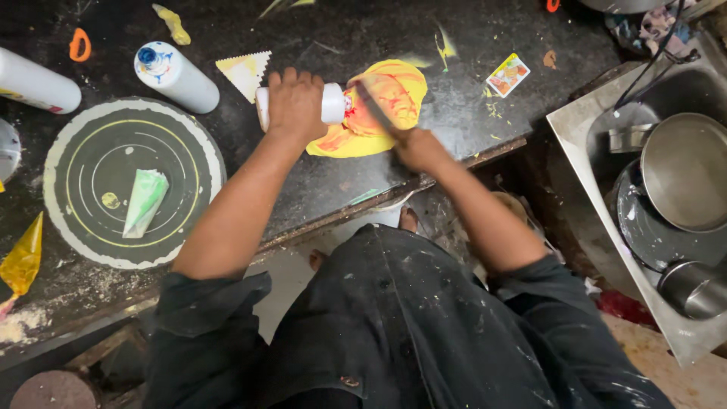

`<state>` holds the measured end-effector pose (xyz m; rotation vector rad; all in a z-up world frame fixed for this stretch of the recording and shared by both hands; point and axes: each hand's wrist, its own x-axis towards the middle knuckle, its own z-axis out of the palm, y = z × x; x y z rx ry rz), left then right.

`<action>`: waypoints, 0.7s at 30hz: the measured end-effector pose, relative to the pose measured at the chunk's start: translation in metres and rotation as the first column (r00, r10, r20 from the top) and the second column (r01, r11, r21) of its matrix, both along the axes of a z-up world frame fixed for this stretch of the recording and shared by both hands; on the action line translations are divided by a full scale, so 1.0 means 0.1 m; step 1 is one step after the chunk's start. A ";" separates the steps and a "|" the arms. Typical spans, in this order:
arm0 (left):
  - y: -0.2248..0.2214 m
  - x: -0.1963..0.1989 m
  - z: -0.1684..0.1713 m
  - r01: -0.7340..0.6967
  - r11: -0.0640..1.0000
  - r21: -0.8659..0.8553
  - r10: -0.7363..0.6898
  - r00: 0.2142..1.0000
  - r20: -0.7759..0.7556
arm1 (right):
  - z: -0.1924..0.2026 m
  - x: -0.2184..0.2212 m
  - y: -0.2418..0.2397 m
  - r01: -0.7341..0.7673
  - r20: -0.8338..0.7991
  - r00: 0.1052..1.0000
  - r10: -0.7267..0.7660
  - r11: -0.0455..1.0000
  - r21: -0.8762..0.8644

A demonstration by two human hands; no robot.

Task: The person folds a paper cone, fills it with green frosting, and then mixes red and yellow frosting on the counter with a spatula to create an orange-red mixture.

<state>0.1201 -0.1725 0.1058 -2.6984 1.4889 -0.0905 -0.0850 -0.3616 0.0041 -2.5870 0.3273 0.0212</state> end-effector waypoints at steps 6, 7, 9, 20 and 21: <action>0.07 0.00 0.06 0.027 0.999 -0.025 -0.027 0.999 0.025 | 0.38 -0.26 0.32 -0.022 -0.424 0.904 -0.051 0.986 -0.166; 0.07 -0.01 0.06 0.028 0.999 -0.028 -0.027 0.999 0.023 | 0.39 -0.28 0.26 -0.022 -0.426 0.903 -0.053 0.985 -0.169; 0.09 -0.04 0.07 0.032 0.999 -0.032 -0.031 0.999 0.026 | 0.28 -0.21 0.13 0.027 -0.386 0.918 -0.093 0.985 -0.172; 0.09 -0.04 0.08 0.019 0.998 -0.053 -0.020 1.000 -0.019 | 0.40 -0.47 0.57 0.004 -0.429 0.899 -0.084 0.983 -0.183; 0.09 -0.04 0.04 0.023 0.997 -0.080 -0.025 1.000 -0.015 | 0.39 -0.48 0.42 0.057 -0.397 0.907 -0.141 0.974 -0.217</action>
